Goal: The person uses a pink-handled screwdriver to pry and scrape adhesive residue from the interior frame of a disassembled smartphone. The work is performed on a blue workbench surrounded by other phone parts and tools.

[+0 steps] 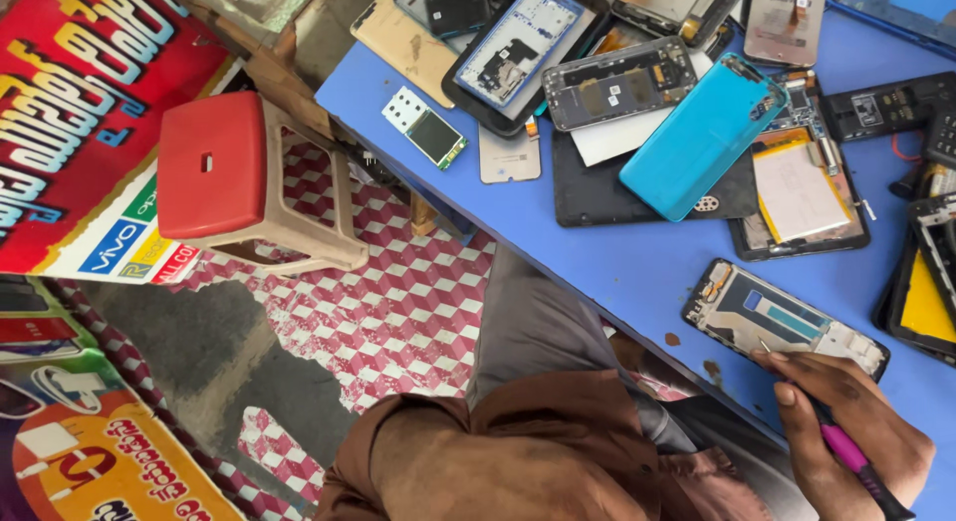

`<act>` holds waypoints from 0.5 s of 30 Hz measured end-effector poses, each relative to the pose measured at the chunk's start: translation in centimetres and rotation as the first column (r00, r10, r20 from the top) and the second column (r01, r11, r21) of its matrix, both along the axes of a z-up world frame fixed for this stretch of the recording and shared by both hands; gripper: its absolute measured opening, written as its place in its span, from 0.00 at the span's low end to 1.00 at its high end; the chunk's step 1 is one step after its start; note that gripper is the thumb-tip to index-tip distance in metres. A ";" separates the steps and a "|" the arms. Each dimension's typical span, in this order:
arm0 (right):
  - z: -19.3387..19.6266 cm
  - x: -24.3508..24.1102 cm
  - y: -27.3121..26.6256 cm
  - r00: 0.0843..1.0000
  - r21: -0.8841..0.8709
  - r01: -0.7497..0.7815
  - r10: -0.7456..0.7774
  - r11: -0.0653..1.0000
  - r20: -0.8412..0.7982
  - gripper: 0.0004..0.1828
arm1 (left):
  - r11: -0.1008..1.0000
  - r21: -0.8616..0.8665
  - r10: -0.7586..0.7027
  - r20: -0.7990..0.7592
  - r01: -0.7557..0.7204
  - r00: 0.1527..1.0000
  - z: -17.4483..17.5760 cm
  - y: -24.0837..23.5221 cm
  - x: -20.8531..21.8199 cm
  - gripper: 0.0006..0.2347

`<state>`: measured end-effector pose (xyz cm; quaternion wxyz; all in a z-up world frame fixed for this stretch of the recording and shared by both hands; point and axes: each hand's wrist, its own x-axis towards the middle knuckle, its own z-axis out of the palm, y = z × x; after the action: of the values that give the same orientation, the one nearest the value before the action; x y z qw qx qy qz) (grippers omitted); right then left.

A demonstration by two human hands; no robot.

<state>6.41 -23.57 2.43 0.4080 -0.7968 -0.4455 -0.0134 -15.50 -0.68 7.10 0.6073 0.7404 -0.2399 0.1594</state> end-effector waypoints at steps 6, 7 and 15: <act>-0.7 -0.1 -0.6 1.000 0.046 -0.003 0.003 0.999 0.000 0.06 | 1.000 -0.031 0.002 -0.016 -0.002 1.000 -0.1 -0.7 -0.8 0.13; -0.8 -0.1 -0.5 1.000 0.056 -0.010 0.010 0.998 0.002 0.06 | 1.000 -0.031 -0.001 -0.017 0.000 1.000 -0.1 -0.6 -0.8 0.13; -0.6 -0.1 -0.1 0.999 0.125 -0.042 0.045 0.991 -0.021 0.06 | 1.000 -0.028 0.011 0.006 -0.011 1.000 0.6 -1.9 -0.3 0.12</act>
<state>6.29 -23.63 1.82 0.4624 -0.7599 -0.4564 -0.0228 -15.76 -2.56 7.66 0.6160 0.7327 -0.2355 0.1681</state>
